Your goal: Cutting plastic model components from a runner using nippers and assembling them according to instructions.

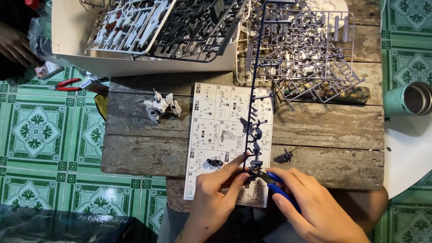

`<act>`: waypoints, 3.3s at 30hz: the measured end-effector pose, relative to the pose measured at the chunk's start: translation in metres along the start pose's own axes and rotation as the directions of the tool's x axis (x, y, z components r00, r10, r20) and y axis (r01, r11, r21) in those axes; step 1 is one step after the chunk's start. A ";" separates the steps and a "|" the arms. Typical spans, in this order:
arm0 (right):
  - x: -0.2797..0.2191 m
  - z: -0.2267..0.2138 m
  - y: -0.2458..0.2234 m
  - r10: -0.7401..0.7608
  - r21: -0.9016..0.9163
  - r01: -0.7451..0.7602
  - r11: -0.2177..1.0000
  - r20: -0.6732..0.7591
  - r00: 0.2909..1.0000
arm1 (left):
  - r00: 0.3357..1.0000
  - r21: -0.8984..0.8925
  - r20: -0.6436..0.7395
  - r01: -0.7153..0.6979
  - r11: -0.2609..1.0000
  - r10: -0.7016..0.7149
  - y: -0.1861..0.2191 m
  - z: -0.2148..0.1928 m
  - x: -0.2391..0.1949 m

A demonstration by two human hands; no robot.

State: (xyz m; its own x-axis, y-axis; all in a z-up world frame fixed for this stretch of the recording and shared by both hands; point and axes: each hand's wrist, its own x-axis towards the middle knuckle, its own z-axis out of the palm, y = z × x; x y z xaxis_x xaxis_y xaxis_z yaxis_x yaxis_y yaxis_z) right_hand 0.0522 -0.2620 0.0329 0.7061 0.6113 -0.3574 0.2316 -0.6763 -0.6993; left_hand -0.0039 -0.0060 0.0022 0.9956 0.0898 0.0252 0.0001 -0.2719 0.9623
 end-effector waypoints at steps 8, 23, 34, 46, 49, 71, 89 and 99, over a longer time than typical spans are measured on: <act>0.003 0.000 -0.006 0.075 -0.033 -0.074 0.997 0.033 0.997 | 0.997 0.045 -0.064 -0.031 0.999 0.034 0.004 0.004 -0.001; 0.004 0.006 -0.011 0.119 -0.103 -0.118 0.988 -0.002 0.993 | 0.977 0.152 -0.136 -0.141 0.978 0.162 0.012 0.008 -0.003; 0.012 0.012 -0.011 0.236 -0.457 -0.204 0.866 0.012 0.972 | 0.962 0.232 -0.147 -0.192 0.954 0.229 0.007 0.013 0.001; 0.015 0.012 -0.014 0.134 -0.736 -0.146 0.661 -0.076 0.988 | 0.953 0.242 -0.195 -0.182 0.953 0.232 0.004 0.022 0.002; 0.015 0.012 -0.014 0.099 -0.743 -0.129 0.657 -0.085 0.991 | 0.948 0.251 -0.205 -0.189 0.949 0.243 0.002 0.024 0.003; 0.020 0.005 -0.025 -0.181 -0.851 -0.046 0.523 -0.163 0.970 | 0.964 0.290 -0.138 -0.179 0.940 0.226 -0.006 0.019 0.004; 0.005 -0.032 0.018 0.156 -0.302 -0.147 0.942 0.007 0.988 | 0.961 0.179 -0.244 -0.089 0.980 0.132 0.001 0.013 0.006; 0.020 -0.008 0.071 -0.065 -0.549 -0.301 0.780 -0.550 0.833 | 0.941 -0.379 0.101 0.336 0.862 -0.323 0.031 0.001 0.014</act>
State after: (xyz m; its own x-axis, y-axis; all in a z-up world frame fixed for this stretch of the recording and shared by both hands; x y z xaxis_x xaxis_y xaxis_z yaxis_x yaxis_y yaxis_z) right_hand 0.0887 -0.3010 -0.0189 0.9408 0.3273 0.0882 0.3352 -0.9371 -0.0975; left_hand 0.0101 -0.0144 0.0316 0.9463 0.0758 -0.3143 0.2997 0.1594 0.9406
